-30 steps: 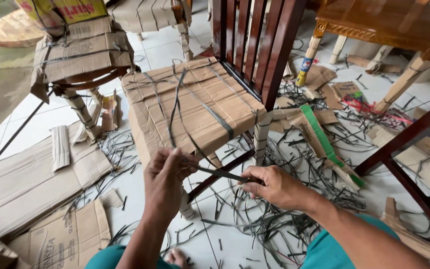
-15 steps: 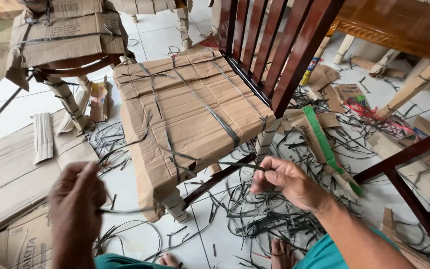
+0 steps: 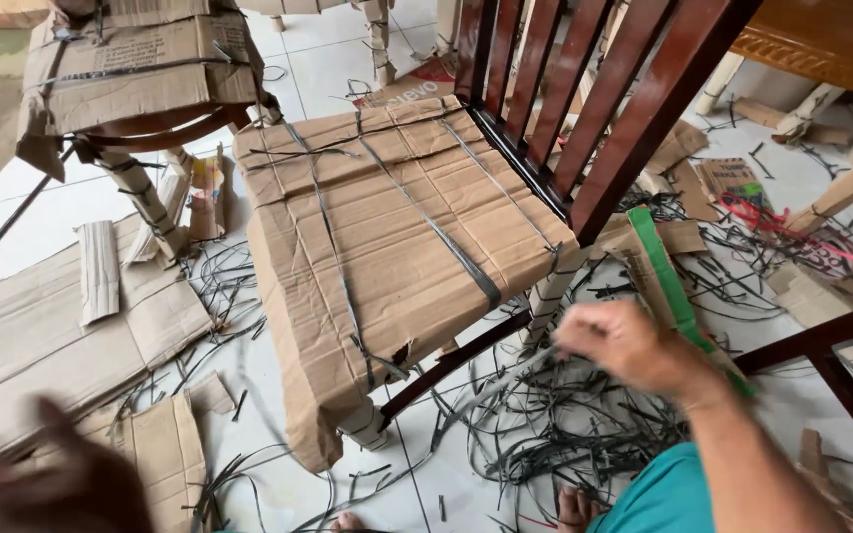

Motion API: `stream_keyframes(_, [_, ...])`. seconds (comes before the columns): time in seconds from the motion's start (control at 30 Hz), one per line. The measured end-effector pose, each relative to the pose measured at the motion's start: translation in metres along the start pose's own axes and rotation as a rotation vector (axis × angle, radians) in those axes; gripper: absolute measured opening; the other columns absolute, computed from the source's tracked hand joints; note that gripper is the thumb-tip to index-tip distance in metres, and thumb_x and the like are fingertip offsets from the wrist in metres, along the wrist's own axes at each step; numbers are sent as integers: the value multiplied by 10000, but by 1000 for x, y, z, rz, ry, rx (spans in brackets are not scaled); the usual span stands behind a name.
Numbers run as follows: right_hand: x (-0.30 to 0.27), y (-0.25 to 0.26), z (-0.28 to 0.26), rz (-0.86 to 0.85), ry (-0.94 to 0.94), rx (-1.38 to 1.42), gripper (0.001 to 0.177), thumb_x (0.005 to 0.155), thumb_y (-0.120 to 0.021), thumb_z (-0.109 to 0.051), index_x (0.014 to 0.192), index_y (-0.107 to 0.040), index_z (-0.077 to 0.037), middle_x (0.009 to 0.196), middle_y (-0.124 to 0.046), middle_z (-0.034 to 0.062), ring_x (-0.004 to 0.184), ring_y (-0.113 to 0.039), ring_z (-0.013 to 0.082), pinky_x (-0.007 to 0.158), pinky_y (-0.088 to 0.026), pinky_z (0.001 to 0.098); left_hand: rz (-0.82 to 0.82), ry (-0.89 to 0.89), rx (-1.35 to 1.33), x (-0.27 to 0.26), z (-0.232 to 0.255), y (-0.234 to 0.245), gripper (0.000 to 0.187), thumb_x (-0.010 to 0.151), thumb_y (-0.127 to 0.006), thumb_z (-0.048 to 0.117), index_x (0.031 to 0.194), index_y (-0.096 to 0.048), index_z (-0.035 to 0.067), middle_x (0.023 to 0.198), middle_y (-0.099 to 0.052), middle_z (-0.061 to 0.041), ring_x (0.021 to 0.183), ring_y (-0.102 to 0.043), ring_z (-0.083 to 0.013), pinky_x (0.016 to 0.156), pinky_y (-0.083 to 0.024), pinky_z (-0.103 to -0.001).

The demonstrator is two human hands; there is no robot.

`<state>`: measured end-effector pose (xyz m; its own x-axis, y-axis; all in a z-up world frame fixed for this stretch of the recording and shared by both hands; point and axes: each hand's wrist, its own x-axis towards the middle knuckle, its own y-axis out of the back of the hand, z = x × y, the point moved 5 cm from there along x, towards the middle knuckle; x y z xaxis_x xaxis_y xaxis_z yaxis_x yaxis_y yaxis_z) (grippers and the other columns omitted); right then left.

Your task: Securing cardboard protection to a wooden chair seat using plastic strapping and a cutter.

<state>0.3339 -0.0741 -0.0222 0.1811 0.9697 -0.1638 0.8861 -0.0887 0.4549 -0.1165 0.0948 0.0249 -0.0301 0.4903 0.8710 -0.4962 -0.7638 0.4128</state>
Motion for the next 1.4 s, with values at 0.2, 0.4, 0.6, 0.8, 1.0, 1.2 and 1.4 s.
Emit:
stream_keyframes(0.2, [7, -89, -70, -91, 451, -165, 447, 999, -551, -489, 783, -618, -104, 631, -541, -29, 517, -482, 100, 422, -373, 278, -1468, 193, -1299, -82, 199, -39, 1063, 897, -558, 667, 1598, -148, -19, 1671, -190, -268, 1541, -218, -420, 1201, -230, -541])
stream_keyframes(0.4, [17, -36, -48, -57, 129, -73, 443, 973, -520, -439, 859, -750, -78, 838, -816, 95, 798, -812, 208, 786, -689, 347, -1053, 869, -1176, -84, 71, -96, 210, 916, -686, 168, 934, -805, -4, 897, -844, -162, 831, -808, -277, 694, -623, -362])
stream_keyframes(0.6, [11, 4, -21, 197, 154, -148, 353, 996, -556, -365, 791, -668, -100, 777, -772, 44, 844, -781, 174, 785, -591, 309, -478, 706, -610, -31, -34, -85, 230, 1256, -737, 212, 1101, -740, 42, 813, -623, -28, 750, -538, -67, 756, -473, -208])
stream_keyframes(0.8, [16, -44, -39, 67, 438, -229, 393, 1034, -494, -352, 801, -687, -102, 757, -780, 69, 678, -791, 182, 562, -678, 252, -386, 24, -566, -39, 75, -57, 476, 947, -724, 71, 1406, -601, 59, 1409, -630, -185, 1280, -605, -370, 1151, -442, -425])
stream_keyframes(1.0, [12, -69, -69, 85, 594, -258, 288, 1016, -589, -287, 840, -650, -68, 698, -624, 9, 598, -585, 132, 501, -499, 262, -853, -176, -1106, -82, 186, -55, 323, 982, -667, 219, 1271, -688, 78, 939, -725, -73, 735, -701, -235, 676, -580, -337])
stream_keyframes(1.2, [23, -29, -31, 417, 365, -287, 399, 981, -531, -474, 858, -664, -118, 706, -751, 34, 566, -732, 141, 442, -614, 255, -763, -153, -878, -62, 179, -73, 42, 913, -728, 192, 924, -768, 183, 814, -775, 22, 624, -738, -126, 566, -606, -304])
stream_keyframes(1.4, [12, 5, -22, 712, 111, 22, 439, 970, -573, -360, 1275, -614, -46, 1116, -698, 117, 978, -683, 203, 752, -621, 255, -647, -141, -688, -11, 185, -119, 129, 960, -669, 163, 883, -770, 145, 784, -752, 27, 589, -669, -152, 425, -457, -326])
